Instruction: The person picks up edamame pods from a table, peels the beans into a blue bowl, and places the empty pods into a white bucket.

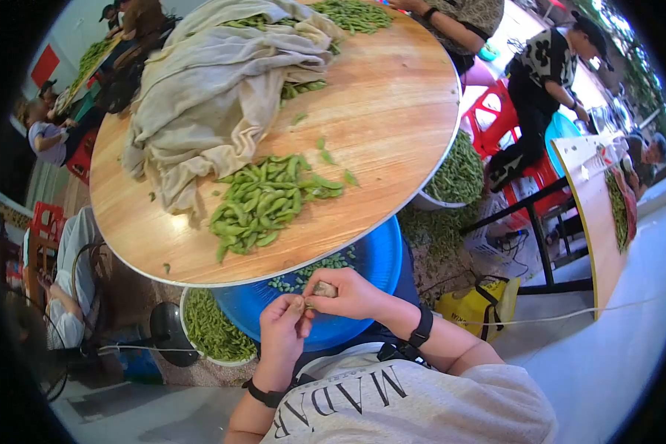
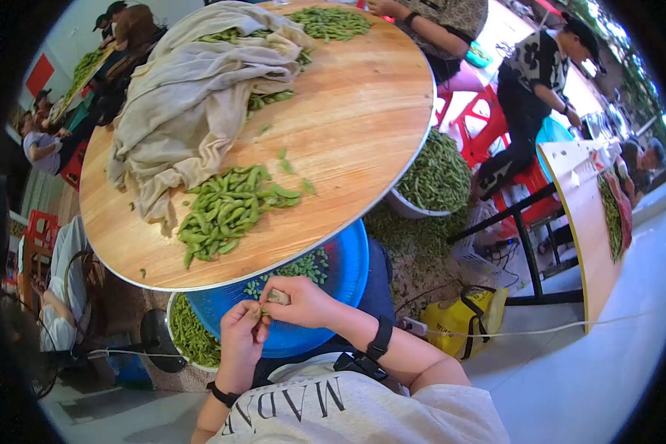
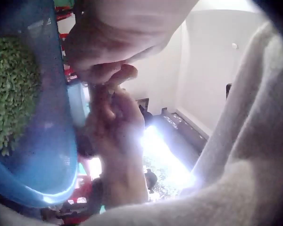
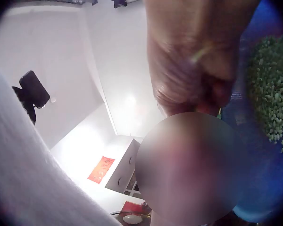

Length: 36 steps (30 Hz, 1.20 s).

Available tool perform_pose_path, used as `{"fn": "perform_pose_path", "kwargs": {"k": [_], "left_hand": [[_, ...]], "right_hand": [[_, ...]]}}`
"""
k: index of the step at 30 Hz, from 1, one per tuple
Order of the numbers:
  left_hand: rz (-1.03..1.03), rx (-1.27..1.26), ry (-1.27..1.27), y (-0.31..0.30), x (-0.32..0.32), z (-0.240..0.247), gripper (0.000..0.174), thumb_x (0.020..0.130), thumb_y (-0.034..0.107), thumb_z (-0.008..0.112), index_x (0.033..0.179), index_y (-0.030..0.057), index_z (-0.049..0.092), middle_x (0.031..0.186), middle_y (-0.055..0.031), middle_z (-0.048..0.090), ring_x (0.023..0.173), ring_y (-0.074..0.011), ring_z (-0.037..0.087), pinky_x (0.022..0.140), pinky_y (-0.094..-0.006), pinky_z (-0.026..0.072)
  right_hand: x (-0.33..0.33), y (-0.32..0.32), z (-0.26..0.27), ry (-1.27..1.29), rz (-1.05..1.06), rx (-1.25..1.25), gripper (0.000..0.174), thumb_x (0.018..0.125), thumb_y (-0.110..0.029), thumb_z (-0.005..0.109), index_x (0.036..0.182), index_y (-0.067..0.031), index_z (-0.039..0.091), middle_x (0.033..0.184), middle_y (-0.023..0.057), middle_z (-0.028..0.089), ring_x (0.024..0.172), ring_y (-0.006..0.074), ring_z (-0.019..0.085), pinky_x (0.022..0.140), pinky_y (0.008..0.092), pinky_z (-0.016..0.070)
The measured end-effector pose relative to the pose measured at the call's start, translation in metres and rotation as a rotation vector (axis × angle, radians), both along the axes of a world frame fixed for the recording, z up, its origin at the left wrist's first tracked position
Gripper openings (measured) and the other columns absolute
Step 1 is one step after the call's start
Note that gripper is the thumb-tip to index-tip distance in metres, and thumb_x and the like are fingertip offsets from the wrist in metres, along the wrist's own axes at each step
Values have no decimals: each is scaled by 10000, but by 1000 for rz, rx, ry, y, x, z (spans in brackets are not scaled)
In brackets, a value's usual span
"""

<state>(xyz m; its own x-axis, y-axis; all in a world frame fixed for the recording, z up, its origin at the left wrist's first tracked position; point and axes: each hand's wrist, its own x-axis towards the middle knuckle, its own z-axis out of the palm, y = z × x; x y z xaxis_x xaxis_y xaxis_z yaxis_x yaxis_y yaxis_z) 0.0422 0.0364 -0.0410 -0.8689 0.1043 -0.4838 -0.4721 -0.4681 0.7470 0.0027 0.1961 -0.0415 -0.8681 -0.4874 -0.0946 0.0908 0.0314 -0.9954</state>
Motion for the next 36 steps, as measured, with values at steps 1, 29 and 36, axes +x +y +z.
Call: {"fn": "perform_pose_path", "kwargs": {"k": [1, 29, 36], "left_hand": [[5, -62, 12, 0, -1, -1, 77, 838, 64, 527, 803, 2, 557, 651, -77, 568, 416, -83, 423, 377, -194, 318], [-144, -360, 229, 1, -26, 58, 264, 858, 65, 511, 1113, 14, 554, 837, -56, 623, 556, -96, 580, 448, -182, 389], [-116, -291, 216, -6, -13, 47, 239, 859, 69, 531, 1083, -6, 564, 741, -34, 596, 519, -71, 538, 451, -185, 408]], "right_hand": [[-1, 2, -2, -5, 2, 10, 147, 768, -148, 630, 846, -28, 594, 711, 44, 595, 649, 85, 525, 578, 236, 426], [-41, 19, 63, 265, -126, 96, 129, 706, -82, 647, 809, -13, 614, 697, 105, 565, 635, 207, 548, 567, 282, 419], [-18, -9, 50, 512, -168, 235, 121, 702, -52, 663, 807, -11, 618, 699, 102, 529, 611, 205, 520, 537, 279, 405]]}}
